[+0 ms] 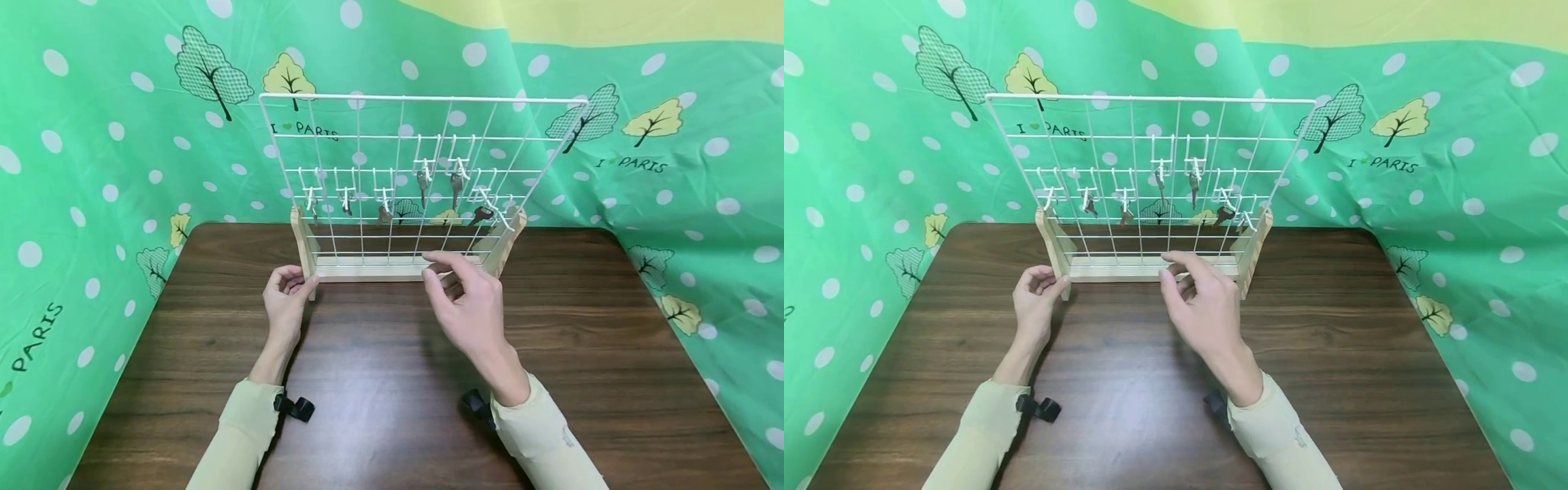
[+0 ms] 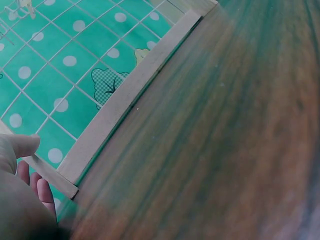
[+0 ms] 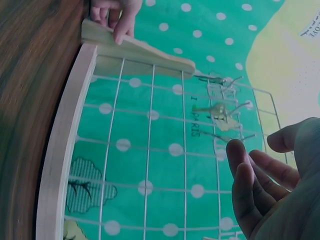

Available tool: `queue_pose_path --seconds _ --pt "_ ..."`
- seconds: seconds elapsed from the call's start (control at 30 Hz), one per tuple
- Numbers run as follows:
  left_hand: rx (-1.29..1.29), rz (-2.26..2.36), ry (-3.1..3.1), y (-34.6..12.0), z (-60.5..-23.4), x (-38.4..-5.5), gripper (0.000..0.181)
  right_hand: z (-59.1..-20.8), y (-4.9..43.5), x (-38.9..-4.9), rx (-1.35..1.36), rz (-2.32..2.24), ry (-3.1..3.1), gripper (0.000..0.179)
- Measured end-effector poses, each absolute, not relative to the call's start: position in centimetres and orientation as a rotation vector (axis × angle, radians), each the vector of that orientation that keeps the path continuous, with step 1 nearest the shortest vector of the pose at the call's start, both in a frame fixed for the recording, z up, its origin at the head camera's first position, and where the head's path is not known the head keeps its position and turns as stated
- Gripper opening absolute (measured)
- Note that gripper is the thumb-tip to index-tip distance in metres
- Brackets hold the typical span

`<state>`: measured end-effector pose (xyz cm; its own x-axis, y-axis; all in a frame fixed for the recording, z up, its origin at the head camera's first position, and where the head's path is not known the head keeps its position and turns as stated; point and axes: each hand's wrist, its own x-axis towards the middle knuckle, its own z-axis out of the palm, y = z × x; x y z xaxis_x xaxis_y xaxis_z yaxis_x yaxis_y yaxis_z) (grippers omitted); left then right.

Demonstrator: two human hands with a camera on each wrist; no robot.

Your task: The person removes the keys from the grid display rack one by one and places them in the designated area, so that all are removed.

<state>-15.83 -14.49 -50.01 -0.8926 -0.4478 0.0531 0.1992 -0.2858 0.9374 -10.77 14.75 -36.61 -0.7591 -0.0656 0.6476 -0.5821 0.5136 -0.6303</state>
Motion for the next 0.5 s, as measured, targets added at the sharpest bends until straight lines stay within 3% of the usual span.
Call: queue_pose_path --seconds 0.5 --pt "0.293 -2.182 -1.605 -14.6 -50.3 -15.7 0.035 -38.3 9.6 -12.3 0.712 1.477 -2.128 0.027"
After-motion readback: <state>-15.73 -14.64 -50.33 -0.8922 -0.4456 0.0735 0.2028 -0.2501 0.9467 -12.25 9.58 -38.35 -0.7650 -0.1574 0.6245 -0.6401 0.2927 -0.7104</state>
